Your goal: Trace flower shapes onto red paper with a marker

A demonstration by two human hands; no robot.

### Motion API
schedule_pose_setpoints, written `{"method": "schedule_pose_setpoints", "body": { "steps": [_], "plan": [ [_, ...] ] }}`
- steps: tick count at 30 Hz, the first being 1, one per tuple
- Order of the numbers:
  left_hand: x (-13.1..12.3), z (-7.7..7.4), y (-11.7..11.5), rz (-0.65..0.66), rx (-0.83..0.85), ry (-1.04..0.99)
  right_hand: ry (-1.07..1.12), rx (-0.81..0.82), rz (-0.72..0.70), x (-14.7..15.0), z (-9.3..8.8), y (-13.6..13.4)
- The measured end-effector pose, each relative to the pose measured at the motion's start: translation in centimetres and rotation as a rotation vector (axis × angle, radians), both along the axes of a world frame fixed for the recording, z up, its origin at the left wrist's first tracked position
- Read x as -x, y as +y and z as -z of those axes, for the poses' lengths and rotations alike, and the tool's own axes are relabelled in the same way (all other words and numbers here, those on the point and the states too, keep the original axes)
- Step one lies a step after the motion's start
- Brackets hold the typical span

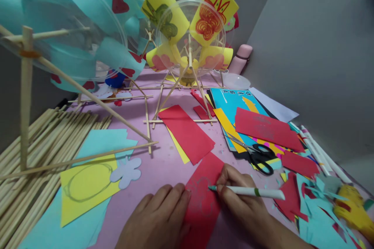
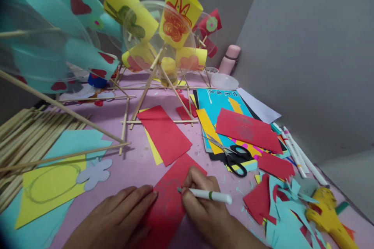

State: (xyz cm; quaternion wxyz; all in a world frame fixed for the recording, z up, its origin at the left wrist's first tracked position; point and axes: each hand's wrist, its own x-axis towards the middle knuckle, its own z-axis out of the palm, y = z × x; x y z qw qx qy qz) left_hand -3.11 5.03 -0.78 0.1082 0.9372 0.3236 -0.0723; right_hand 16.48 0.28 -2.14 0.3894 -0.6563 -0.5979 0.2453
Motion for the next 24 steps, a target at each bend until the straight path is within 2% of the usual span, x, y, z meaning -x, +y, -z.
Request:
{"method": "schedule_pose_setpoints", "body": {
  "steps": [9, 15, 21, 24],
  "plan": [
    [0.0, 0.2, -0.1, 0.001, 0.000, -0.007, 0.040, 0.051, -0.041, 0.0, -0.1, -0.1],
    [0.1, 0.1, 0.0, -0.009, 0.007, -0.007, 0.215, 0.074, -0.056, 0.0, 0.1, -0.2],
    [0.2, 0.2, -0.1, 0.008, -0.029, -0.029, 0.203, 0.148, -0.158, 0.5, -0.9, 0.0],
    [0.2, 0.4, -0.2, 0.008, -0.047, -0.044, 0.160, 0.154, -0.166, 0.8, -1.5, 0.3]
  ]
}}
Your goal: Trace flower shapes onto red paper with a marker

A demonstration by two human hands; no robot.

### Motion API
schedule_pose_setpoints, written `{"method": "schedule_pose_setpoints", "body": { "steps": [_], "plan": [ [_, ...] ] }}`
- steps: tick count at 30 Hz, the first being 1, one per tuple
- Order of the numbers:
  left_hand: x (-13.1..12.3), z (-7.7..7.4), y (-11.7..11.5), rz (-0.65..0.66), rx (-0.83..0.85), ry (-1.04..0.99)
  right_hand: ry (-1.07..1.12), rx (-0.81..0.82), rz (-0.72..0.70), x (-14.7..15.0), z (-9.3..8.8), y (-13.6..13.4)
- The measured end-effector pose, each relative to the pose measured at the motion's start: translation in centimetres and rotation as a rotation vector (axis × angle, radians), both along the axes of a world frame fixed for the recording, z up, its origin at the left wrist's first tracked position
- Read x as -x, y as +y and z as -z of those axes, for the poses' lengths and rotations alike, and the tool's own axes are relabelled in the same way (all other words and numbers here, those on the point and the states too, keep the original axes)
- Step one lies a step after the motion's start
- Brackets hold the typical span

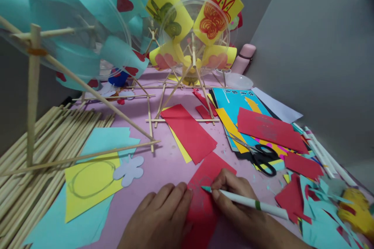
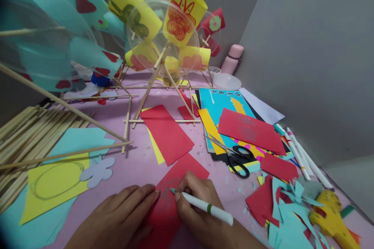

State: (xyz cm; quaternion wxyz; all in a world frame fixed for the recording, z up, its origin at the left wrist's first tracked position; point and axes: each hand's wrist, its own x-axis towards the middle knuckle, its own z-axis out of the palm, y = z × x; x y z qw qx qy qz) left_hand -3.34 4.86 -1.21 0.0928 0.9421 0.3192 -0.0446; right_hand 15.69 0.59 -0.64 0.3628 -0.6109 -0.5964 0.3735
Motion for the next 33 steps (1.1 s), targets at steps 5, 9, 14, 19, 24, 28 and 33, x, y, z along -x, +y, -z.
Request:
{"method": "schedule_pose_setpoints", "body": {
  "steps": [5, 9, 14, 19, 24, 28, 33],
  "plan": [
    [-0.2, 0.0, 0.1, -0.022, -0.010, -0.017, -0.038, 0.015, -0.038, 0.2, -0.5, 0.2],
    [0.0, -0.1, -0.1, -0.014, 0.011, -0.025, -0.078, 0.009, -0.019, 0.1, -0.4, 0.2],
    [0.1, 0.0, -0.2, -0.048, 0.023, -0.073, -0.086, 0.011, 0.010, 0.1, 0.0, 0.2],
    [0.1, -0.1, -0.1, -0.031, 0.021, -0.058, -0.096, -0.036, 0.028, 0.2, 0.0, 0.3],
    [0.0, -0.3, -0.1, -0.020, 0.010, -0.030, -0.077, -0.030, 0.052, 0.2, 0.3, 0.4],
    [-0.1, -0.5, -0.1, -0.031, 0.023, -0.028, -0.095, -0.060, 0.066, 0.1, 0.6, 0.3],
    [-0.1, -0.6, -0.1, -0.041, 0.044, -0.038, -0.102, -0.050, 0.094, 0.1, 0.7, 0.2]
  ]
}}
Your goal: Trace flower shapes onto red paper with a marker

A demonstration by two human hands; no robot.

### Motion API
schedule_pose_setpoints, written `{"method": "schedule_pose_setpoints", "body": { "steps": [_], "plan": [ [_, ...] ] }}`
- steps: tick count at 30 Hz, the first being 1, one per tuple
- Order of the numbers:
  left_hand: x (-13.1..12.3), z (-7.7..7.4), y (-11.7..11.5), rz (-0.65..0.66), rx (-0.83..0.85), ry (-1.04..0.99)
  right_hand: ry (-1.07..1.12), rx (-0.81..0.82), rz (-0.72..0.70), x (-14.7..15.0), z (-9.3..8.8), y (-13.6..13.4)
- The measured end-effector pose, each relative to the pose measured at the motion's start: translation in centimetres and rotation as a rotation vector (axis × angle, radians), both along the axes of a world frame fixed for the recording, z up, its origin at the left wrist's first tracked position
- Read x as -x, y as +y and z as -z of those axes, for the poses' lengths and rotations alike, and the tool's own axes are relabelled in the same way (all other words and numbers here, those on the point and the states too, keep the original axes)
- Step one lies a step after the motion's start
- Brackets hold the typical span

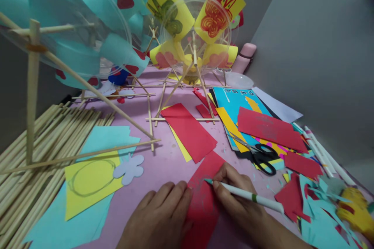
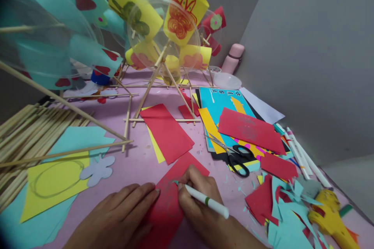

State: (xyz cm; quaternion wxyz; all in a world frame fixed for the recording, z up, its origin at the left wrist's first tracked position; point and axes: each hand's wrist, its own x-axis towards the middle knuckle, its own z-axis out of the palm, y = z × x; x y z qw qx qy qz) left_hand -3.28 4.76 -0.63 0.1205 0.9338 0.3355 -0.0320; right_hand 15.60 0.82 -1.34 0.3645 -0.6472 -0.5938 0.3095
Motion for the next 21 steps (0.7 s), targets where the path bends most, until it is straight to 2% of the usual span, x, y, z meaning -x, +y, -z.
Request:
{"method": "schedule_pose_setpoints", "body": {
  "steps": [8, 13, 21],
  "plan": [
    [0.2, 0.2, -0.2, 0.004, -0.019, -0.014, -0.080, -0.112, 0.002, -0.7, 0.8, -0.5],
    [0.0, -0.1, -0.1, 0.010, -0.025, 0.017, -0.107, -0.118, -0.004, -1.3, 1.6, -1.0],
    [0.2, 0.3, -0.2, -0.024, 0.003, -0.038, -0.073, -0.126, 0.048, -1.3, 1.6, -1.0]
  ]
}}
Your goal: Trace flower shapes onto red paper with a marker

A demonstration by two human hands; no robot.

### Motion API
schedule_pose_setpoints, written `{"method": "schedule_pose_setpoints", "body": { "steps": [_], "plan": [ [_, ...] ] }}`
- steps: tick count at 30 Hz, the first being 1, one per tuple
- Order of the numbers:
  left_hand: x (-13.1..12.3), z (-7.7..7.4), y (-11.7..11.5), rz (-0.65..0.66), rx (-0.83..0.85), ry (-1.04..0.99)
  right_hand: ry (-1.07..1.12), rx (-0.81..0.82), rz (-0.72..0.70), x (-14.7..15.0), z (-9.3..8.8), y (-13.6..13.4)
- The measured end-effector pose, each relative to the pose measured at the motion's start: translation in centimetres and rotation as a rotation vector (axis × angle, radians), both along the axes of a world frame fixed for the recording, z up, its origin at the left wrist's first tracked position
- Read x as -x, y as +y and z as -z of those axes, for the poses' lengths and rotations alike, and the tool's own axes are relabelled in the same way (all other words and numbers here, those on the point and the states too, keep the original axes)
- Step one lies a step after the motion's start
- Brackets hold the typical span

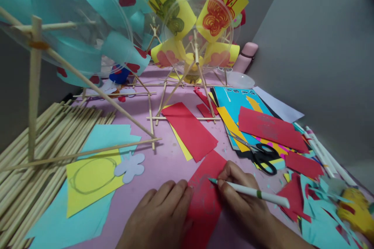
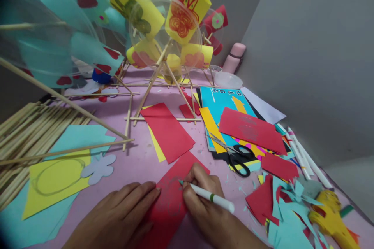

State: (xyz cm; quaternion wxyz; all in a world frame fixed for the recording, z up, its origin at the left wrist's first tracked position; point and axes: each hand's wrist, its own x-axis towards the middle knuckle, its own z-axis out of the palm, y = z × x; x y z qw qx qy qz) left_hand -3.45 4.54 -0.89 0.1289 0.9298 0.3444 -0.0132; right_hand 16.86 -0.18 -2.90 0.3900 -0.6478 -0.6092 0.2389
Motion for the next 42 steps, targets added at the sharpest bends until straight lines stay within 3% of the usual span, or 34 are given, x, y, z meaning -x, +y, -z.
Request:
{"method": "schedule_pose_setpoints", "body": {
  "steps": [23, 31, 36, 42],
  "plan": [
    [-0.2, 0.0, 0.2, 0.043, -0.023, 0.052, 0.048, 0.118, -0.015, 0.5, -1.1, 0.1],
    [-0.1, 0.4, 0.1, 0.049, -0.065, 0.045, 0.117, 0.105, -0.034, 0.4, -0.9, 0.1],
    [0.1, 0.4, -0.1, 0.059, -0.071, 0.041, 0.279, 0.087, -0.012, 0.2, -0.4, 0.0],
    [0.0, 0.4, 0.1, 0.054, -0.081, 0.034, 0.144, 0.117, -0.179, 0.1, -0.8, -0.1]
  ]
}}
